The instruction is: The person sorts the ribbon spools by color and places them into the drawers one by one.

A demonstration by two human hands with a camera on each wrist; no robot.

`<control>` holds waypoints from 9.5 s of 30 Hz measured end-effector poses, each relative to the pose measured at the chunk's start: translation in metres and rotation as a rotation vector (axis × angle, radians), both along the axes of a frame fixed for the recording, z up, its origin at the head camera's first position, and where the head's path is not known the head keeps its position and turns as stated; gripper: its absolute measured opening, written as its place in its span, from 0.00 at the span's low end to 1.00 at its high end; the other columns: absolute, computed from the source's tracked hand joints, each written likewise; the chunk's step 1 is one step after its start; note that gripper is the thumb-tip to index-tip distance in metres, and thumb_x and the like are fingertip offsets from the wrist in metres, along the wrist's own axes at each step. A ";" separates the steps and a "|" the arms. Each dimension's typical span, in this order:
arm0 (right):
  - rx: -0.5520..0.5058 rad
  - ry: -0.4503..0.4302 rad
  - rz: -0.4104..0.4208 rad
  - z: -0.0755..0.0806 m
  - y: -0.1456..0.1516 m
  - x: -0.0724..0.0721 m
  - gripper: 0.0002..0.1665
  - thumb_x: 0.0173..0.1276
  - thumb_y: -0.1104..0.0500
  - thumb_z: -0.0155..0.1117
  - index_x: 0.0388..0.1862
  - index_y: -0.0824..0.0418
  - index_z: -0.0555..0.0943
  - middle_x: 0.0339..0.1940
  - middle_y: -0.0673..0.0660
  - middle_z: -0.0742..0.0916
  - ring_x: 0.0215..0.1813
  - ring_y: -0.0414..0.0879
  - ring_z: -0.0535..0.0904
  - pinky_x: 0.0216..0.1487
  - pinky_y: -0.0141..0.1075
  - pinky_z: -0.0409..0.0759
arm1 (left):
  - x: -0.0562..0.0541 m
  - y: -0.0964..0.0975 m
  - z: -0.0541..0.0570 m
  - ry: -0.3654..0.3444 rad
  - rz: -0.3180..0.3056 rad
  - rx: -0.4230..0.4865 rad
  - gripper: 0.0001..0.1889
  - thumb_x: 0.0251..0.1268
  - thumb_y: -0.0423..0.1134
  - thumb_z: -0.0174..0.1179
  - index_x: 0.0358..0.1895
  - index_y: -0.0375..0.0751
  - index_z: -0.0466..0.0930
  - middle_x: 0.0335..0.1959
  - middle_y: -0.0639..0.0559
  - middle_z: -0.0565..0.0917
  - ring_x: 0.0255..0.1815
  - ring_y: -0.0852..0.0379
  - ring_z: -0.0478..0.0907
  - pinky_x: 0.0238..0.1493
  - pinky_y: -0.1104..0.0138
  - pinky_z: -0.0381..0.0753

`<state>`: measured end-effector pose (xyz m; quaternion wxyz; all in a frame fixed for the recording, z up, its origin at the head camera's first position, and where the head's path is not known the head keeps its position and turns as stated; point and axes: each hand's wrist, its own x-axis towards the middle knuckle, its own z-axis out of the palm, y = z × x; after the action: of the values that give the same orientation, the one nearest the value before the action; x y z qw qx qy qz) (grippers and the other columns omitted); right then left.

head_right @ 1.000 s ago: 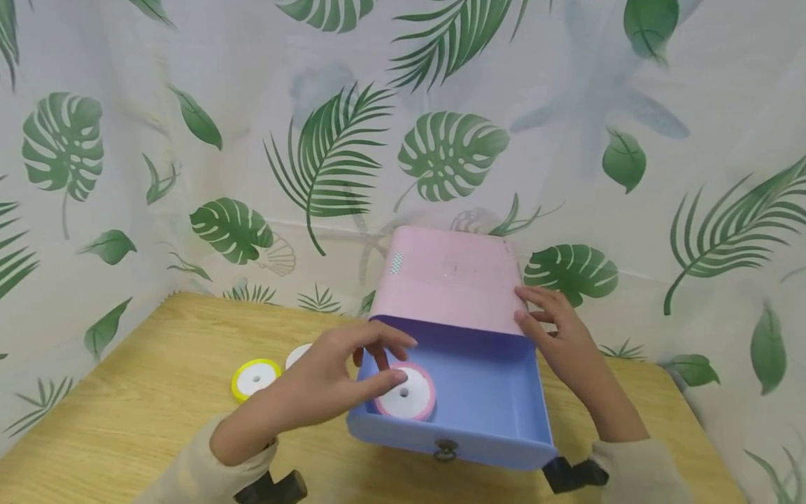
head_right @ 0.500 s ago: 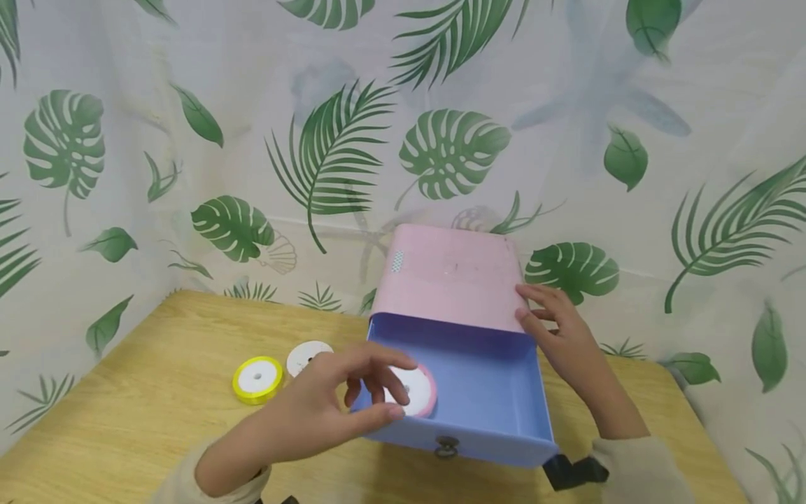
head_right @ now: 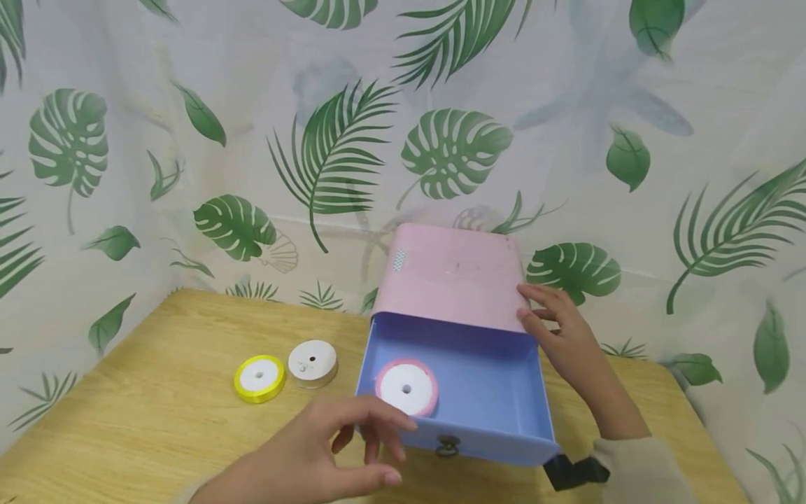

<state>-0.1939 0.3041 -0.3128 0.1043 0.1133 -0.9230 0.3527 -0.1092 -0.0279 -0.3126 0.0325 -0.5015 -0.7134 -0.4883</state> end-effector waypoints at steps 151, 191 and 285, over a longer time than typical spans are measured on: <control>0.031 0.109 -0.032 -0.005 0.004 -0.003 0.25 0.78 0.52 0.47 0.71 0.53 0.68 0.59 0.29 0.68 0.54 0.15 0.59 0.46 0.25 0.66 | -0.084 0.087 -0.059 -0.986 0.256 0.288 0.15 0.67 0.40 0.58 0.54 0.41 0.82 0.50 0.48 0.86 0.45 0.65 0.82 0.35 0.73 0.72; 0.009 0.090 -0.020 -0.008 0.005 -0.003 0.26 0.78 0.52 0.48 0.72 0.54 0.67 0.63 0.38 0.71 0.56 0.15 0.58 0.47 0.23 0.66 | -0.073 0.069 -0.105 -0.958 0.341 0.318 0.18 0.62 0.34 0.63 0.54 0.31 0.80 0.46 0.39 0.87 0.33 0.71 0.79 0.27 0.75 0.70; -0.016 0.134 -0.018 -0.012 0.004 -0.004 0.25 0.77 0.54 0.48 0.71 0.52 0.68 0.66 0.49 0.73 0.56 0.16 0.61 0.48 0.20 0.63 | -0.048 0.092 -0.116 -1.070 0.364 0.514 0.10 0.58 0.28 0.62 0.42 0.27 0.79 0.37 0.34 0.87 0.22 0.64 0.81 0.26 0.74 0.78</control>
<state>-0.1983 0.3080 -0.3249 0.1699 0.1273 -0.9121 0.3506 -0.1570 0.0641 -0.4287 -0.1272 -0.0336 -0.5644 -0.8149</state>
